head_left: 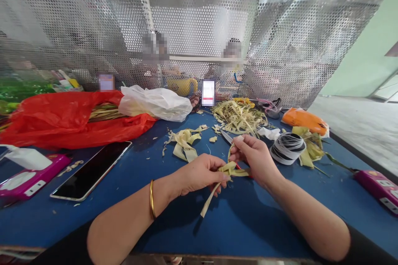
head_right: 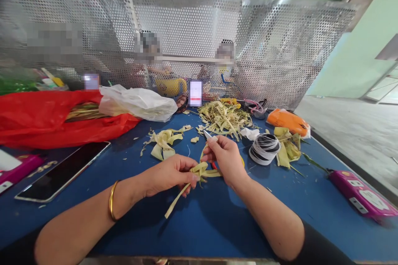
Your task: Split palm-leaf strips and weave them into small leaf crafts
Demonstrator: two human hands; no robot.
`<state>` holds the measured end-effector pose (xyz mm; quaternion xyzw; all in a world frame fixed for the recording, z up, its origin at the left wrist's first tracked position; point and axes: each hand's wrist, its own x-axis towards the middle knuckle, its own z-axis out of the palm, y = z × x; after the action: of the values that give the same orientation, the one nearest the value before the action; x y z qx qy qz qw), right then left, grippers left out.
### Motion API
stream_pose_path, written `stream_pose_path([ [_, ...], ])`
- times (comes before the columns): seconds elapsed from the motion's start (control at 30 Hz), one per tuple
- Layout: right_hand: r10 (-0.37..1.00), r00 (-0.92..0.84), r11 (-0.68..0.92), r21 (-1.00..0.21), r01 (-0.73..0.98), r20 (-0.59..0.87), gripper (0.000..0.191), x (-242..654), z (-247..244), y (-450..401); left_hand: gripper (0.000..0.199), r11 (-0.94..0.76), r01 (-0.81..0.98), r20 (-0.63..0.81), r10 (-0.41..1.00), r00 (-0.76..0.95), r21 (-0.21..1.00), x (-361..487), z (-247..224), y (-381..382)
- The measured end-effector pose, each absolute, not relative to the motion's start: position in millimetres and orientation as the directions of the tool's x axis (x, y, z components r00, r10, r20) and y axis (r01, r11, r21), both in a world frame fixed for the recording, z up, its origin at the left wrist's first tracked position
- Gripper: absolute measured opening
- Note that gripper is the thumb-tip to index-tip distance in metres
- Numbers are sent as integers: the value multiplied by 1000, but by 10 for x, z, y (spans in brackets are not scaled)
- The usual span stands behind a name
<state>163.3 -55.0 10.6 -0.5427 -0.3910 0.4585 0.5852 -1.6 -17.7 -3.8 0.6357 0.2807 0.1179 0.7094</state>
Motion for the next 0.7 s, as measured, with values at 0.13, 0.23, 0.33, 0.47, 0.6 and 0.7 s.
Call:
stream_pose_path([
  [0.13,968,251,21,-995,-94,-4,38,1604,94,-561,38,158,215,-266,601,753,964,9,-44,-203],
  [0.23,964,255,95,-992,-88,70,34,1569,60,-565,34,137,217,-255,611,750,967,17,-53,-228],
  [0.33,959,261,132,-989,-60,112,30,1588,30,-548,30,164,190,-251,624,740,968,14,-35,-225],
  [0.47,949,94,244,-888,389,302,25,1744,82,-515,32,254,146,-286,706,647,956,-2,4,-151],
  [0.6,825,-396,541,-360,760,403,18,1888,186,-495,34,261,86,-258,744,617,961,-30,1,-57],
  [0.7,797,-460,570,-233,788,391,26,1919,189,-476,35,250,73,-236,720,652,965,-34,-21,-26],
])
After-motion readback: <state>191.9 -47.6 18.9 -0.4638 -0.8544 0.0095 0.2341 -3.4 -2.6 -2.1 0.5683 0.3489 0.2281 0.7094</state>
